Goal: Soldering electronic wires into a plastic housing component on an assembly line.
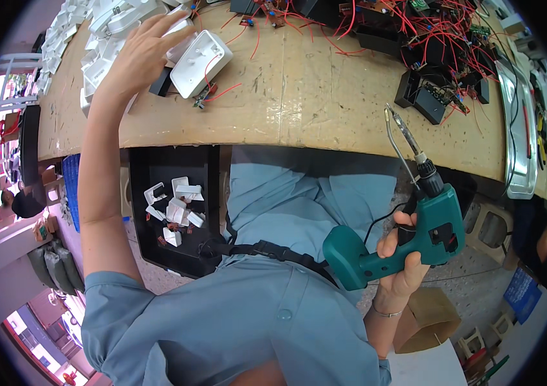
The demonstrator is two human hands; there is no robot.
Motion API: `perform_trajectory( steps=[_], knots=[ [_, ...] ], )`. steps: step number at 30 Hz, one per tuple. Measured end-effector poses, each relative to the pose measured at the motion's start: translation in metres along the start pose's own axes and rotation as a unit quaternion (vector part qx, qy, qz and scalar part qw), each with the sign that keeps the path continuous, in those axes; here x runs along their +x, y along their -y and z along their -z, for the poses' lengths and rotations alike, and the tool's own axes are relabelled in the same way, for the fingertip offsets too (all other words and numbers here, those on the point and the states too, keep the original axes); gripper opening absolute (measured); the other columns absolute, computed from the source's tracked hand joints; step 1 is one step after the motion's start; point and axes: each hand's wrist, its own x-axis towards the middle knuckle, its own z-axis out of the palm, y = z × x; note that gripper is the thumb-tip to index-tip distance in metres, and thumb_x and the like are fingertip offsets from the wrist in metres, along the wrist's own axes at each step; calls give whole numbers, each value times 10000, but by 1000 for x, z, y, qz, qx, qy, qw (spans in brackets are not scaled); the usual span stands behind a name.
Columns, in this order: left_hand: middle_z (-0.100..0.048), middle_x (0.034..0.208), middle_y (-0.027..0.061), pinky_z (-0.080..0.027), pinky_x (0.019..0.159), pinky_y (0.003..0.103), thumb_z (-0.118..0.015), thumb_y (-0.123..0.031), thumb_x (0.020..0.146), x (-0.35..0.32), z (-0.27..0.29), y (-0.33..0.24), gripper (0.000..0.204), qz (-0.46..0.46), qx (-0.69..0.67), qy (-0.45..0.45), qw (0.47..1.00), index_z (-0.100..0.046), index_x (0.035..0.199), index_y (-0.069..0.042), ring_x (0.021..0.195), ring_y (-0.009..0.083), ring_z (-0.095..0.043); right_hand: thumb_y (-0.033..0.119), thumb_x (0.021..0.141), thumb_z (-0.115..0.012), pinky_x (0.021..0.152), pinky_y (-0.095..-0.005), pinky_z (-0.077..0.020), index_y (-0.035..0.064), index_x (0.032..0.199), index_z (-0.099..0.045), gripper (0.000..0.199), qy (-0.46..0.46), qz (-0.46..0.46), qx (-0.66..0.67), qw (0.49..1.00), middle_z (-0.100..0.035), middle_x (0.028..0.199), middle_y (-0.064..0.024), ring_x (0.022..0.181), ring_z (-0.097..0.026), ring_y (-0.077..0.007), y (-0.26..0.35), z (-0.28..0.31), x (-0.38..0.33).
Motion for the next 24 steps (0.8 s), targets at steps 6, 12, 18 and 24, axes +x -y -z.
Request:
perform_trajectory(
  steps=[6,12,18,24],
  knots=[
    [-561,1275,77,-398,972,379,-633,-42,756,20,3,22,520,-102,-43,102,989,-568,1255,-174,1213,258,-487,279,875,-659,623,-252,-453,-38,1337,-366,631,-19,3,-12,1000,-498,1291,-205,737,-513,-125,1,0,3],
    [-576,1200,136,-422,973,344,-694,-237,790,-4,31,47,625,216,-889,-92,393,-459,1338,-50,1122,216,-548,286,871,-664,625,-248,-456,-38,1337,-366,641,-18,0,13,1000,-495,1296,-207,741,-517,-124,-1,4,5],
    [-607,971,129,-450,783,449,-585,-181,807,38,87,-75,201,122,-966,-4,230,-675,934,-56,883,261,-593,305,862,-674,622,-244,-451,-34,1343,-358,668,-12,1,19,1000,-491,1302,-202,738,-516,-123,-1,2,6],
    [-581,1133,179,-476,859,342,-784,-420,683,71,59,-139,880,-118,-600,243,753,-388,1362,-25,1004,252,-589,308,858,-679,620,-250,-441,-27,1349,-351,679,32,20,79,996,-481,1316,-188,718,-502,-118,-2,6,5]
  ],
)
